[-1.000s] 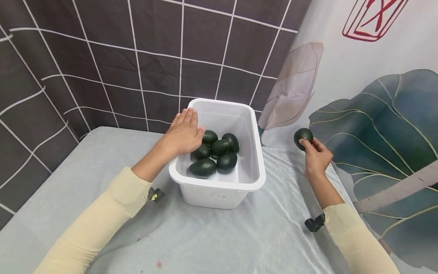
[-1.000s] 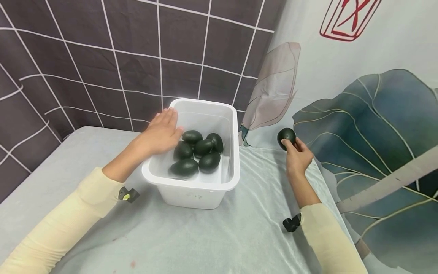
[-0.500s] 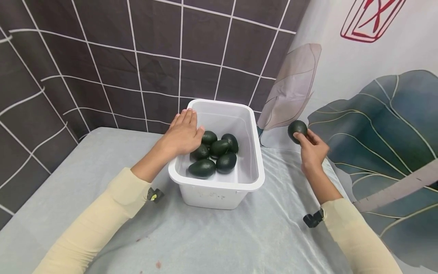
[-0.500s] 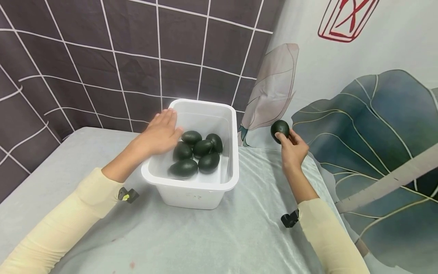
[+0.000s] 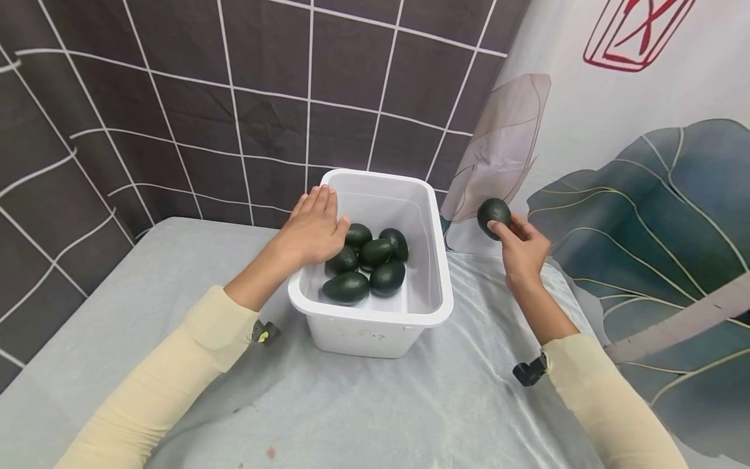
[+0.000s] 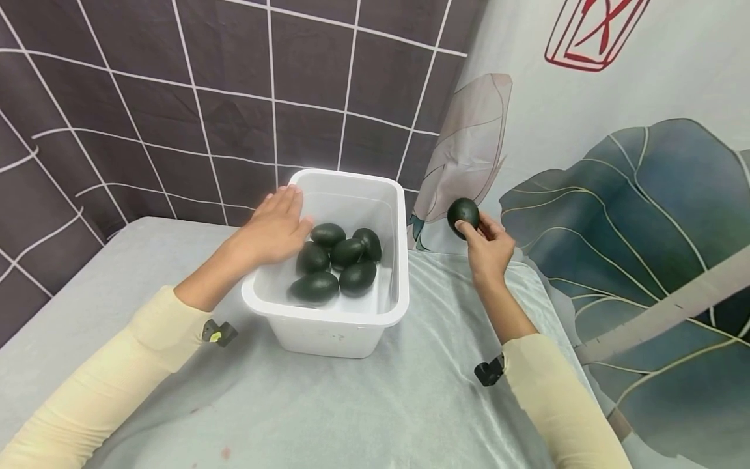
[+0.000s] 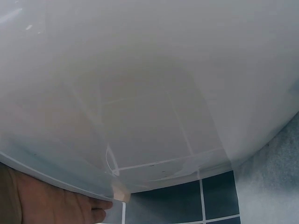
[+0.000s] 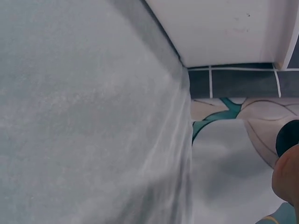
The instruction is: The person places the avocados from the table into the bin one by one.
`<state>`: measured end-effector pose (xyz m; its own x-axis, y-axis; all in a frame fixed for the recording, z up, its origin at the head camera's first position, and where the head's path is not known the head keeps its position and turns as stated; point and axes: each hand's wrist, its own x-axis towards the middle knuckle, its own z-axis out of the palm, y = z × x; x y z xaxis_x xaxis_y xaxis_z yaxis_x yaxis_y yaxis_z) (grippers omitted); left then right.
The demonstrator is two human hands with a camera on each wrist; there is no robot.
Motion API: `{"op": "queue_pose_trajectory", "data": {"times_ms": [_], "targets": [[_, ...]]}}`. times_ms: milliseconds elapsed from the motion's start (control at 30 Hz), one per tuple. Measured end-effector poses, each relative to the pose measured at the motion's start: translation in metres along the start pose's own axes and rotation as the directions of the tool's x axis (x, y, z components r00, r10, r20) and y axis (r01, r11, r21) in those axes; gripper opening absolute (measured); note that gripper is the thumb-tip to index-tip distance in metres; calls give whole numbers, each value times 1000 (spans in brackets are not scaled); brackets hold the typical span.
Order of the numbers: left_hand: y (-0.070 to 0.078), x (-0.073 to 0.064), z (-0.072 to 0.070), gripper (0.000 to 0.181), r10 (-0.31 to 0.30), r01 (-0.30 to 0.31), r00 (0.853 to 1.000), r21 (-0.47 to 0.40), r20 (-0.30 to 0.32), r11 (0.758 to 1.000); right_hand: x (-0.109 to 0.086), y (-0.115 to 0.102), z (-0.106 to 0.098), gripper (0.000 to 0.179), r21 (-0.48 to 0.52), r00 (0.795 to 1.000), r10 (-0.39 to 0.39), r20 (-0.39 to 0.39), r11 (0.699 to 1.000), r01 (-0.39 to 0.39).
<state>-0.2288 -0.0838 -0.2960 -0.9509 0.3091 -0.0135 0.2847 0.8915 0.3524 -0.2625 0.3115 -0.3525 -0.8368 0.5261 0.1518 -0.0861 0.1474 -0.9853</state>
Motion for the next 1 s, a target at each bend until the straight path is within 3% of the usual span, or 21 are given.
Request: {"op": "queue_pose_trajectory", "data": {"times_ms": [300, 800, 1000], "targets": [[0, 2, 0, 78, -3, 3, 1000, 10, 1, 1000, -5, -10, 8, 56, -116, 998, -29, 51, 993, 35], [1, 1, 0, 79, 2, -2, 1000, -1, -3, 1000, -7, -31, 23, 61, -80, 994, -74, 85, 994, 81], [0, 1, 0, 78, 0, 0, 1000, 3, 0, 1000, -10, -38, 29, 62, -66, 982, -121, 143, 989, 131]]}}
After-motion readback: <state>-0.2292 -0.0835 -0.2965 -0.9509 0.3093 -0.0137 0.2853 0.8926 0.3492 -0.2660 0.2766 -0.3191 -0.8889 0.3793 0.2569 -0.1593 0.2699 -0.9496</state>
